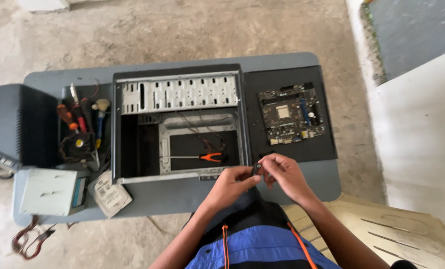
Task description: Removing a motherboard from a PC case and unscrewing components from it on a repair bench.
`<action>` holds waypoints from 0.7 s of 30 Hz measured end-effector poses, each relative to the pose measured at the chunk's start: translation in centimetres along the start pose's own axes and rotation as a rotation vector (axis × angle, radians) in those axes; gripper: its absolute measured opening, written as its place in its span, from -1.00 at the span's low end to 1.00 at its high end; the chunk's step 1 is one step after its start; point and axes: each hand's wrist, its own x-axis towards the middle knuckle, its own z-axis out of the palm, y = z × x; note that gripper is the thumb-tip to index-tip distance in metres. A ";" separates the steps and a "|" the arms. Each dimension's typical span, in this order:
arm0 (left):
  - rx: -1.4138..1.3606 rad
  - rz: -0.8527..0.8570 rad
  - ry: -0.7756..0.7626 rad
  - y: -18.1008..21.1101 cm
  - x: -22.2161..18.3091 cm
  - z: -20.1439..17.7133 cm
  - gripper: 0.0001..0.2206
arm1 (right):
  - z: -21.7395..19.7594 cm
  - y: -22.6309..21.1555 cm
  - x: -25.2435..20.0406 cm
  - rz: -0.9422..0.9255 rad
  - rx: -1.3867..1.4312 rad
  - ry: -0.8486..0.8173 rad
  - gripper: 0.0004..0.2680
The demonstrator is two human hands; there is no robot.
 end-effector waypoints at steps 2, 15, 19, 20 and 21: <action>-0.007 -0.018 0.022 3.5 -1.3 0.1 -0.67 | 0.6 -0.9 -0.4 0.019 0.058 -0.001 -0.78; 0.114 -0.017 0.022 5.0 -1.2 0.2 -0.64 | 0.6 -4.7 -0.5 -0.206 -0.415 0.008 -0.91; 0.111 -0.056 0.013 5.5 -1.4 0.1 -0.62 | -1.2 0.7 1.2 0.056 -0.085 -0.055 -0.88; 0.097 -0.075 0.030 5.3 -1.4 0.2 -0.63 | -2.2 3.8 2.1 0.112 0.093 0.048 -0.81; 0.082 -0.094 0.046 5.0 -1.5 0.3 -0.64 | -3.1 6.8 3.0 0.167 0.272 0.152 -0.70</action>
